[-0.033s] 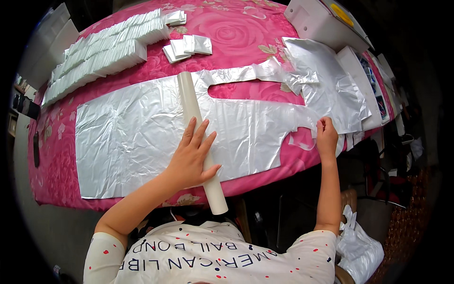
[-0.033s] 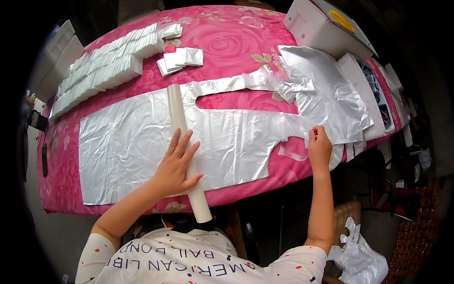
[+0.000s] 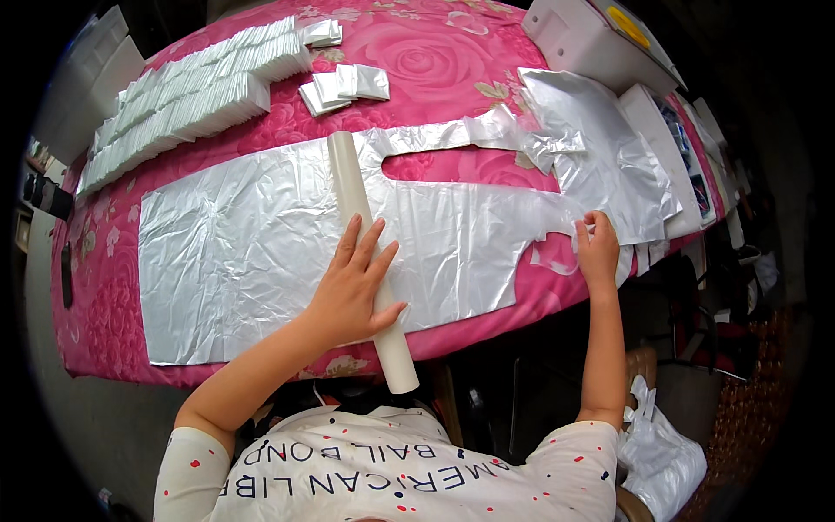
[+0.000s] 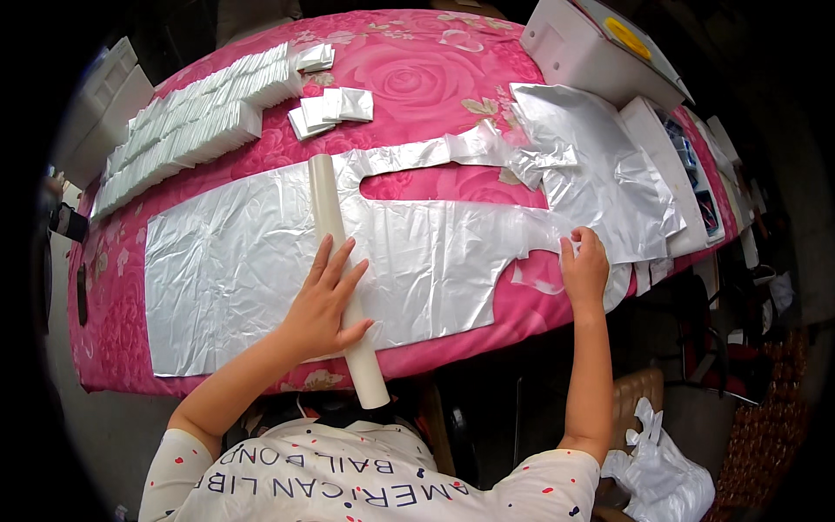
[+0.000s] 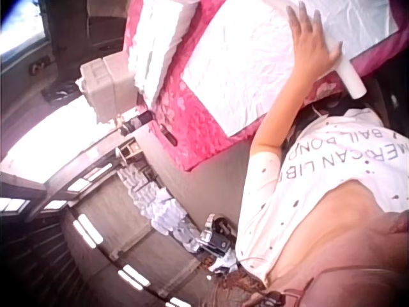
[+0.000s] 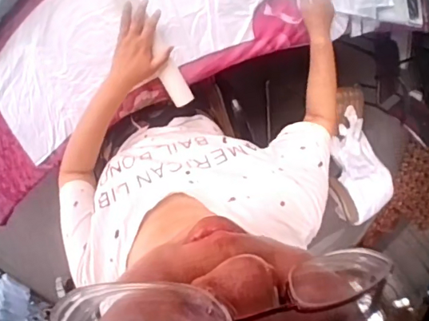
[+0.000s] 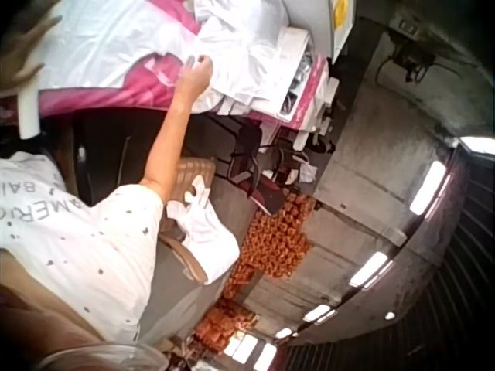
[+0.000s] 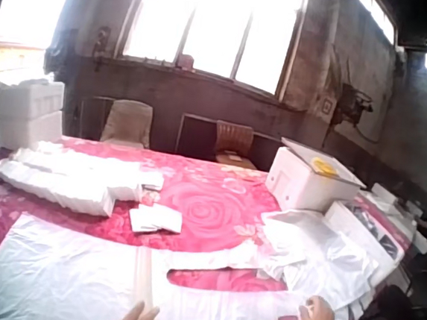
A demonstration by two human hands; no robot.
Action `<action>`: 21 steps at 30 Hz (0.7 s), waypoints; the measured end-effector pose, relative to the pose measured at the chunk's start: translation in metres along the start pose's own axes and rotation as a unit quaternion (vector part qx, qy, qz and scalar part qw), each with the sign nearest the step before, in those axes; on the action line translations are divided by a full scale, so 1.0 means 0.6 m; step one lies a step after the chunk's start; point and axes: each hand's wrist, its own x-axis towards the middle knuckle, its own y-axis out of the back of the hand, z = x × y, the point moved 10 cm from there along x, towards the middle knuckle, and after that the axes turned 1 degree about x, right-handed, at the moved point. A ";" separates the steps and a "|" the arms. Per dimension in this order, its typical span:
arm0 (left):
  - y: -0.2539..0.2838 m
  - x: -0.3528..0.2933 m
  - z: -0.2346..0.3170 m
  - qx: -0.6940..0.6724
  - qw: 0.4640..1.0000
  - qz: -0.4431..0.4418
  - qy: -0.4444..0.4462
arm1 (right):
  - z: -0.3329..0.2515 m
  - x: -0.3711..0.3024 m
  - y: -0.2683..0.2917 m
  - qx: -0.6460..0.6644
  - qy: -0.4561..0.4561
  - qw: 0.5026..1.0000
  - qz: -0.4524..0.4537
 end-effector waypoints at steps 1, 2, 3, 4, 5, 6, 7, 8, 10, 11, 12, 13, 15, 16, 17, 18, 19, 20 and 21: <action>0.001 0.000 0.001 -0.001 1.000 -0.001 -0.003 | -0.027 -0.003 0.004 -0.070 0.087 0.993 0.041; 0.002 0.003 0.002 -0.003 1.000 0.001 -0.008 | -0.018 -0.004 -0.003 -0.083 0.099 0.991 0.040; 0.000 0.003 0.005 -0.009 1.000 -0.004 -0.011 | -0.001 -0.005 -0.010 -0.096 0.110 0.989 0.039; -0.003 0.005 0.008 -0.015 1.000 -0.009 -0.014 | 0.011 -0.003 -0.013 -0.108 0.123 0.986 0.037; -0.004 0.005 0.010 -0.019 1.000 -0.014 -0.012 | 0.016 -0.002 -0.008 -0.088 0.136 0.986 0.047; -0.003 0.008 0.012 -0.020 1.000 -0.006 -0.017 | 0.021 -0.002 0.000 -0.068 0.148 0.985 0.057; -0.010 0.012 0.016 -0.023 0.999 -0.002 -0.022 | 0.023 -0.004 0.006 -0.050 0.158 0.984 0.064; -0.011 0.010 0.015 -0.021 1.000 0.000 -0.022 | 0.030 0.005 0.000 -0.015 0.073 0.997 0.024; -0.009 0.010 0.017 -0.019 1.000 -0.005 -0.023 | 0.039 -0.001 0.005 0.048 -0.101 0.992 -0.056; -0.009 0.011 0.019 -0.020 0.999 -0.007 -0.026 | 0.011 -0.006 0.003 0.126 -0.087 0.985 -0.080; -0.002 0.011 0.023 -0.044 0.998 0.015 -0.031 | -0.019 -0.012 -0.001 0.203 -0.072 0.971 -0.104; 0.006 0.010 0.028 -0.067 0.996 0.037 -0.036 | -0.056 -0.021 -0.002 0.279 -0.057 0.950 -0.126; 0.010 0.007 0.017 -0.238 0.971 0.029 0.021 | -0.172 -0.068 -0.027 0.369 -0.065 0.903 -0.208; 0.002 0.005 0.018 -0.387 0.919 -0.003 0.078 | -0.237 -0.098 -0.033 0.351 -0.024 0.904 -0.243; -0.011 -0.003 0.020 -0.520 0.842 -0.033 0.139 | -0.304 -0.131 -0.043 0.335 0.020 0.899 -0.280; -0.028 -0.009 0.011 -0.623 0.754 -0.026 0.207 | -0.374 -0.164 -0.044 0.335 0.085 0.884 -0.315; -0.034 -0.016 0.011 -0.641 0.726 -0.079 0.238 | -0.435 -0.202 -0.060 0.345 0.189 0.842 -0.369; -0.036 -0.022 0.003 -0.658 0.692 -0.134 0.265 | -0.468 -0.245 -0.080 0.345 0.210 0.789 -0.462; -0.038 -0.034 -0.006 -0.671 0.655 -0.187 0.291 | -0.498 -0.270 -0.075 0.343 0.285 0.782 -0.436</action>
